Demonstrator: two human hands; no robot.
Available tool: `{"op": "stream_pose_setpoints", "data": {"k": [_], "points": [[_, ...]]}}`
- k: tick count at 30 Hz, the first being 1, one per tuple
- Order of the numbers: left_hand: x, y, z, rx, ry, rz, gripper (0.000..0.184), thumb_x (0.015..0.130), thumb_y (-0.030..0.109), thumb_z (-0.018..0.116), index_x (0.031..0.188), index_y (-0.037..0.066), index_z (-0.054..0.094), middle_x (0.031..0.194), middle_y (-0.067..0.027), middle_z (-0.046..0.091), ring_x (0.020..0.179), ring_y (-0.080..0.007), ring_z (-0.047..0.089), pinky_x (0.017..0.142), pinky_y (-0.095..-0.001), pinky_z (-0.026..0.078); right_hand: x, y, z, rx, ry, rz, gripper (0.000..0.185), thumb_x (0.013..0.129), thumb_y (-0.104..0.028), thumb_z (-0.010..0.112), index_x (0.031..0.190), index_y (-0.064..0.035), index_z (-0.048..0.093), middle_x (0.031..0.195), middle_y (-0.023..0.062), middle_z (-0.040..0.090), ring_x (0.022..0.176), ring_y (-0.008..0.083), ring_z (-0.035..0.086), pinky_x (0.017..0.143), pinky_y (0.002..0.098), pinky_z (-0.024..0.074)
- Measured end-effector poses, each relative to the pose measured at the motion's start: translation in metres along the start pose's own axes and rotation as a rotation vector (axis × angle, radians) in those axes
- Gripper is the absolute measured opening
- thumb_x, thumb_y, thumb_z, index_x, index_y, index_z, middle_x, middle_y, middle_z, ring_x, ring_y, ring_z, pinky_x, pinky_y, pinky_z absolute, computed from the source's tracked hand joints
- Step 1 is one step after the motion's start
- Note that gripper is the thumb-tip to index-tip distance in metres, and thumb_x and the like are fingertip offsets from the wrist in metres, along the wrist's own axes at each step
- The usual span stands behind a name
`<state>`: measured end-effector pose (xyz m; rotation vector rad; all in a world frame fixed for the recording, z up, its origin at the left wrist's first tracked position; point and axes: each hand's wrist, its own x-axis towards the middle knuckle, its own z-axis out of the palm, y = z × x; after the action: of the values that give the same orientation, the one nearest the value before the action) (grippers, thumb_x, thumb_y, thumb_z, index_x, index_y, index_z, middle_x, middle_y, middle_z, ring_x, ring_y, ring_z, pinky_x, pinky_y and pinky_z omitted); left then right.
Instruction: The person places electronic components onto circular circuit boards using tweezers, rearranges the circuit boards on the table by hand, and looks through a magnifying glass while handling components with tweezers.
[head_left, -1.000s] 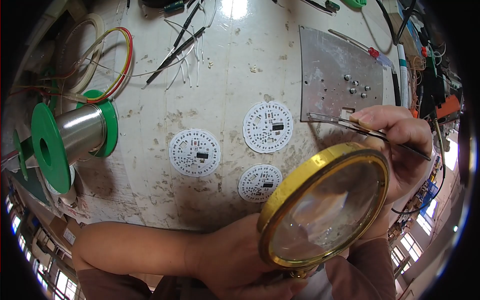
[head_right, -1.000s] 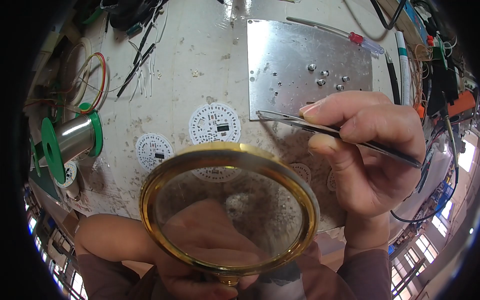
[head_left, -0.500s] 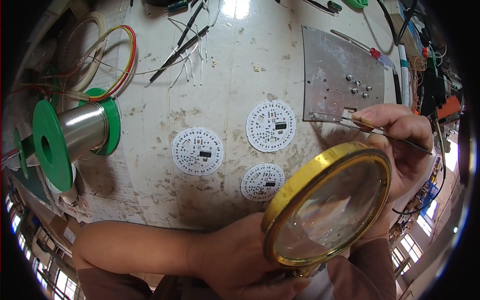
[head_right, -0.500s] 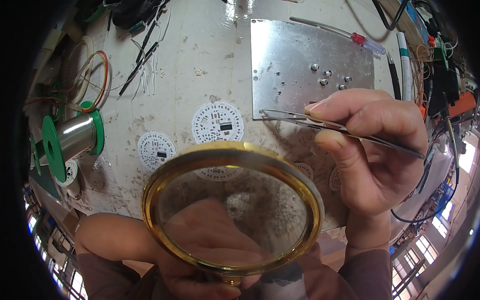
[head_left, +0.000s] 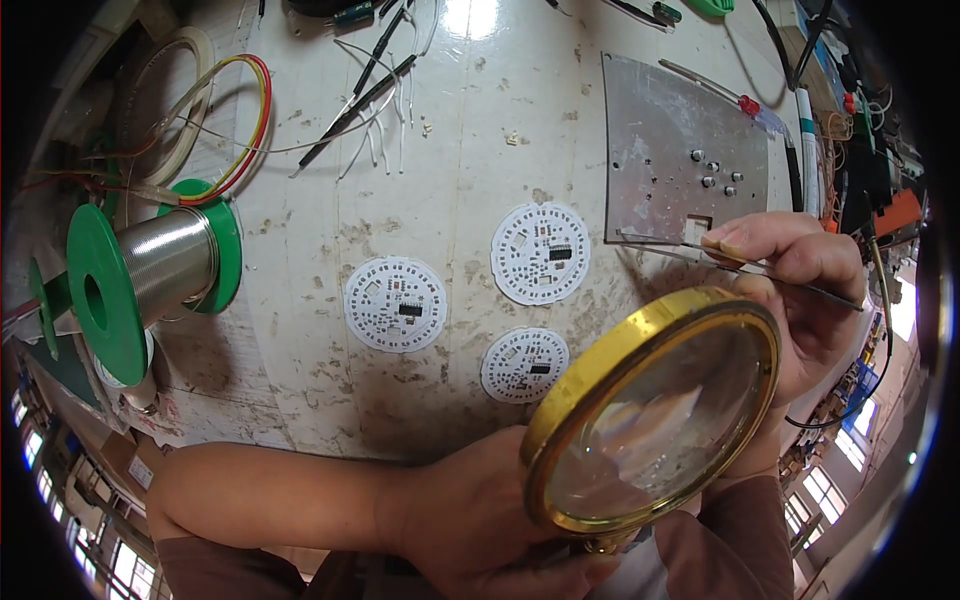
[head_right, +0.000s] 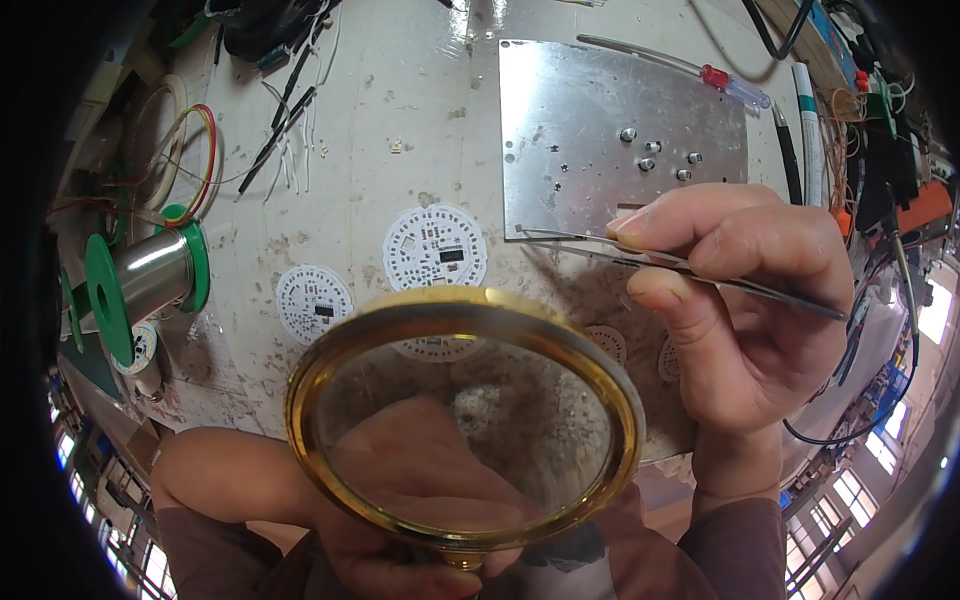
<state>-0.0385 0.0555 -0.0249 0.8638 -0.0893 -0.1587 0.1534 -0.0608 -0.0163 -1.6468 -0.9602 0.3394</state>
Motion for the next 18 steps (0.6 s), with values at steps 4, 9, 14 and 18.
{"op": "stream_pose_setpoints", "data": {"k": [4, 9, 14, 18], "points": [[0.002, -0.005, -0.003, 0.054, -0.054, 0.077, 0.007, 0.087, 0.014, 0.058, 0.083, 0.009, 0.055, 0.064, 0.0016, 0.056, 0.055, -0.0125, 0.055, 0.051, -0.0279, 0.045, -0.001, 0.001, 0.001, 0.023, 0.000, 0.002, 0.028, 0.085, -0.012, 0.071, 0.088, -0.0030, 0.044, 0.086, 0.0169, 0.061, 0.080, 0.0254, 0.061, 0.075, 0.0362, 0.0544], [0.004, 0.000, -0.002, 0.073, -0.013, 0.080, 0.010, 0.088, 0.015, 0.057, 0.084, 0.007, 0.055, 0.065, 0.0002, 0.057, 0.054, -0.0137, 0.055, 0.049, -0.0281, 0.045, -0.001, 0.002, -0.001, 0.041, -0.018, -0.024, 0.028, 0.084, -0.009, 0.072, 0.089, -0.0035, 0.044, 0.087, 0.0169, 0.061, 0.081, 0.0256, 0.062, 0.075, 0.0367, 0.0546], [0.014, 0.001, -0.016, 0.289, -0.050, 0.290, 0.025, 0.090, 0.021, 0.055, 0.093, -0.004, 0.060, 0.073, -0.0055, 0.061, 0.048, -0.0190, 0.059, 0.040, -0.0288, 0.045, 0.001, 0.005, -0.001, 0.034, -0.040, -0.049, 0.027, 0.084, -0.009, 0.071, 0.089, -0.0033, 0.045, 0.088, 0.0173, 0.061, 0.082, 0.0261, 0.062, 0.077, 0.0369, 0.0544], [0.004, -0.001, -0.005, 0.146, -0.042, 0.110, 0.010, 0.088, 0.016, 0.057, 0.085, 0.007, 0.055, 0.066, 0.0000, 0.057, 0.053, -0.0141, 0.055, 0.049, -0.0284, 0.045, 0.001, 0.004, -0.002, 0.024, -0.050, -0.036, 0.026, 0.085, -0.008, 0.070, 0.089, -0.0033, 0.045, 0.089, 0.0178, 0.061, 0.083, 0.0265, 0.062, 0.078, 0.0374, 0.0539]]}}
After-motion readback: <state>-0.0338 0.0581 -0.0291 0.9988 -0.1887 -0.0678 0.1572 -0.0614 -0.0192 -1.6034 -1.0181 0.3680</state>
